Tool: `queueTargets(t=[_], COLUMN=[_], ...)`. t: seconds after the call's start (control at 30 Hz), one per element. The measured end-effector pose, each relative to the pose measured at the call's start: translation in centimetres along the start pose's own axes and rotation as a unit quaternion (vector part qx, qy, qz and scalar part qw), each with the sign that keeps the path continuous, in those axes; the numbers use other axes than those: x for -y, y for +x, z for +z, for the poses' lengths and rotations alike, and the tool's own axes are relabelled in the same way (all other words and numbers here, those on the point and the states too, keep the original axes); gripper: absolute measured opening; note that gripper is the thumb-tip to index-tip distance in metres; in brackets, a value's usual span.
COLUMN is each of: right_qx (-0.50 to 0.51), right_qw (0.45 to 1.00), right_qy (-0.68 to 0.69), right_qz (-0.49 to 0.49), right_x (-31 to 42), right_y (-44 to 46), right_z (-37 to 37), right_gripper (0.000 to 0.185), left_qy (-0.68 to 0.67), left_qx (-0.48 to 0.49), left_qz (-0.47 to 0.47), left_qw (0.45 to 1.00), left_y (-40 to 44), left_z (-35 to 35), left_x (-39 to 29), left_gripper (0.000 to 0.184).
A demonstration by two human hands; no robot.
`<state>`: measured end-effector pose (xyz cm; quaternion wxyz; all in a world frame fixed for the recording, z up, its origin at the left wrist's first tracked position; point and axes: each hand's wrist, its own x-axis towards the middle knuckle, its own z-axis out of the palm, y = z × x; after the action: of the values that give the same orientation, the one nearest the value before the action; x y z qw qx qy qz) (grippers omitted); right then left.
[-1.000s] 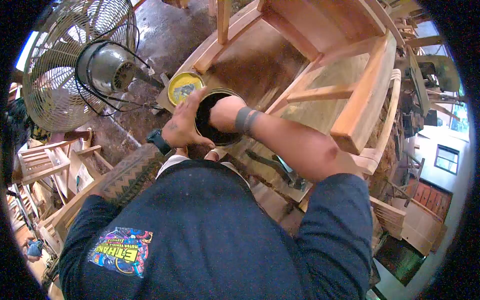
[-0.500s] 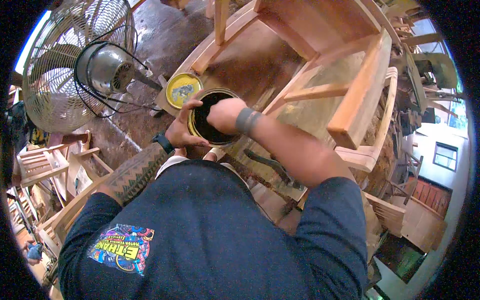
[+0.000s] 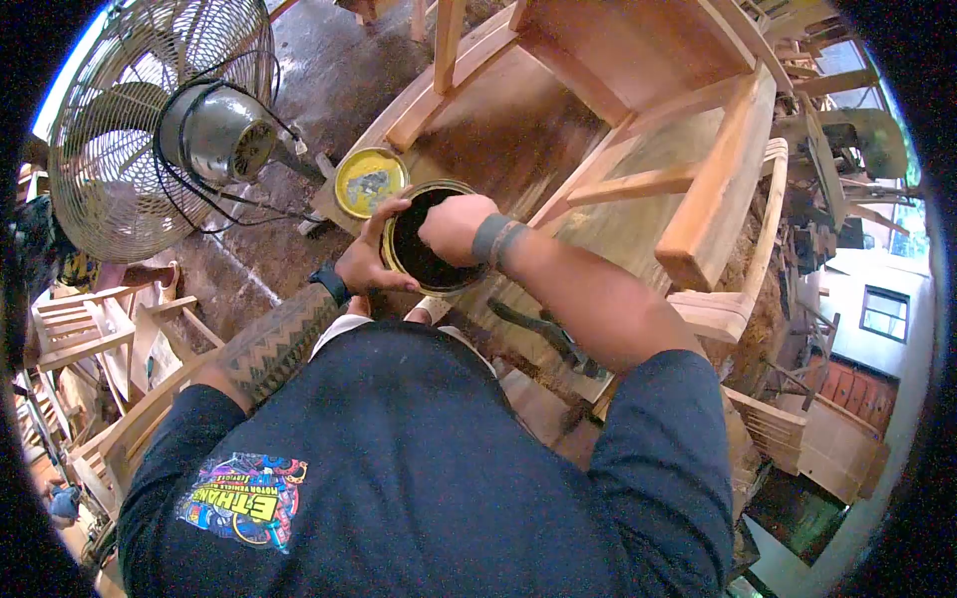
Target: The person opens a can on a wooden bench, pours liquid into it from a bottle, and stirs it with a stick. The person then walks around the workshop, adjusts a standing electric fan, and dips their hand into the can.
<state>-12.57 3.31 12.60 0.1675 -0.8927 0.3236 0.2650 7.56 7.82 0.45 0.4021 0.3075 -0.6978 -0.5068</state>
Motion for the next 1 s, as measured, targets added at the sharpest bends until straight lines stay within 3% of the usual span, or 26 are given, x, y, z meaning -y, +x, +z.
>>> queueTargets(t=[0.07, 0.17, 0.43, 0.7, 0.8, 0.9, 1.0], right_qx=[-0.063, -0.091, 0.134, -0.073, -0.1, -0.057, 0.034], right_qw=[0.998, 0.983, 0.991, 0.989, 0.985, 0.994, 0.992], right_qy=[-0.003, 0.08, 0.015, 0.036, 0.042, 0.026, 0.043], right_qz=[0.02, 0.138, 0.006, 0.122, 0.131, 0.086, 0.112], right_x=[0.0, 0.7, 0.2, 1.6, 1.9, 1.8, 2.2], right_y=[0.7, 3.3, 0.7, 1.7, 1.8, 1.6, 0.2], right_z=[0.0, 2.6, 0.7, 0.9, 2.2, 3.1, 1.6], right_gripper=[0.025, 0.026, 0.026, 0.021, 0.02, 0.02, 0.02], left_qy=[-0.013, 0.012, 0.046, -0.037, -0.016, -0.051, -0.012], left_qx=[-0.009, -0.016, 0.005, 0.002, 0.008, 0.01, 0.021], left_qz=[-0.001, 0.001, 0.019, 0.03, 0.032, 0.026, 0.033], left_qw=[1.0, 1.0, 0.999, 0.999, 0.999, 0.998, 0.999], left_y=[-0.4, -0.8, -0.4, -0.1, 0.1, 0.2, 0.3], left_z=[0.3, 0.3, -0.3, 0.2, -0.1, 0.2, -0.3], left_x=[0.6, 1.1, 1.0, 1.9, 1.8, 2.3, 2.1], left_gripper=[0.118, 0.115, 0.108, 0.11, 0.11, 0.11, 0.111])
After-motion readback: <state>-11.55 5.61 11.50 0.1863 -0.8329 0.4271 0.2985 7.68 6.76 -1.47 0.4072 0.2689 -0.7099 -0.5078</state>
